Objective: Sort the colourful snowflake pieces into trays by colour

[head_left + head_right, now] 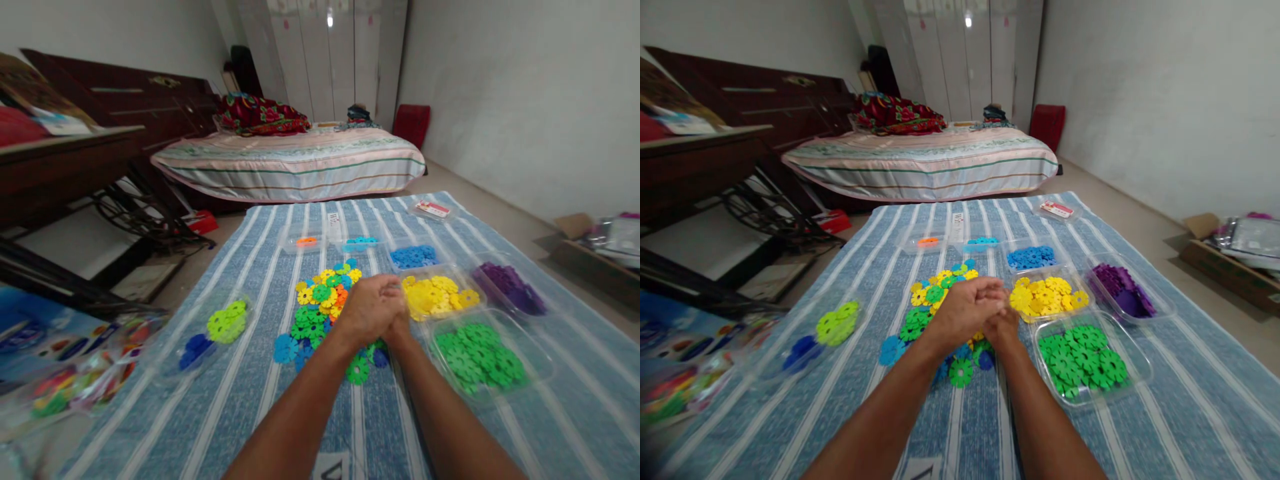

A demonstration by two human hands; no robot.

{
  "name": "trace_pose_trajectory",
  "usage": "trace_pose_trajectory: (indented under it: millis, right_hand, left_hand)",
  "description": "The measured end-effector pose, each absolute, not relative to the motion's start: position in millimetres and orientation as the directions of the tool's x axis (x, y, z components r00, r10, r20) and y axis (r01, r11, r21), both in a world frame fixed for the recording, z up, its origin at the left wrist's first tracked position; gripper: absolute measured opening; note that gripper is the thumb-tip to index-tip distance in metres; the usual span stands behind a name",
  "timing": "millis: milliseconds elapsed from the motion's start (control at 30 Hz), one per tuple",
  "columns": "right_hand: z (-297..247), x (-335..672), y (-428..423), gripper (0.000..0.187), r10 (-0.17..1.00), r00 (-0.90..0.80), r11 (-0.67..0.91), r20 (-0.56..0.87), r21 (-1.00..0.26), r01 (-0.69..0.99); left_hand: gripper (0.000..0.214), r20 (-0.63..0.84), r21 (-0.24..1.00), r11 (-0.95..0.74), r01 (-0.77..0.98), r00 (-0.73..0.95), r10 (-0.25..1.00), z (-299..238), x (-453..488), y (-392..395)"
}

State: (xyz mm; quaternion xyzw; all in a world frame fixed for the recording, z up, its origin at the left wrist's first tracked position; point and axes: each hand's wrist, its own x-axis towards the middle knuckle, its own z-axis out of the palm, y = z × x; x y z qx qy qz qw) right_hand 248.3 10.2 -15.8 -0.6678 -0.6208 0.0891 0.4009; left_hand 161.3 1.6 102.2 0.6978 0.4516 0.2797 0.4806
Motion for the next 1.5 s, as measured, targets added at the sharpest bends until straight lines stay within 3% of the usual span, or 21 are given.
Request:
trace_pose_trajectory:
  millis: [133, 433, 733, 1000, 1167, 1333, 1500]
  right_hand:
    - [-13.5, 247.7, 13.1, 0.018, 0.924, 0.245, -0.013, 0.295, -0.615, 0.789]
    - [-23.5, 251.4, 17.2, 0.017, 0.901, 0.184, 0.086, 0.393, -0.577, 0.812]
    - [-20.0, 251.3, 13.8, 0.018, 0.906, 0.17, 0.083, 0.387, -0.558, 0.826]
    - [-22.5, 252.6, 15.4, 0.018, 0.903, 0.158, 0.099, 0.399, -0.552, 0.828]
    - [-25.2, 253.0, 15.7, 0.017, 0.906, 0.17, 0.086, 0.387, -0.562, 0.822]
    - [-25.0, 252.6, 15.9, 0.019, 0.902, 0.169, 0.092, 0.398, -0.557, 0.825]
    - [-24.4, 252.2, 16.2, 0.018, 0.905, 0.172, 0.086, 0.389, -0.564, 0.821]
  left_hand:
    - [0.024, 0.086, 0.843, -0.294, 0.451, 0.425, 0.901, 107.4, 159.8, 15.5]
    - [0.012, -0.043, 0.531, -0.356, 0.769, 0.444, 0.895, 80.3, 77.9, -7.0]
    - [0.032, -0.021, 0.345, -0.417, 0.841, 0.451, 0.892, 54.5, 69.7, -38.1]
    - [0.029, -0.103, 0.271, -0.361, 0.892, 0.4, 0.911, 66.2, 66.4, -38.4]
    - [0.02, -0.031, 0.258, -0.447, 0.857, 0.47, 0.882, 69.8, 85.2, -37.6]
    - [0.018, -0.083, 0.191, -0.48, 0.856, 0.501, 0.861, 61.2, 103.8, -34.5]
    - [0.019, -0.046, 0.282, -0.481, 0.83, 0.512, 0.857, 52.0, 98.0, -34.5]
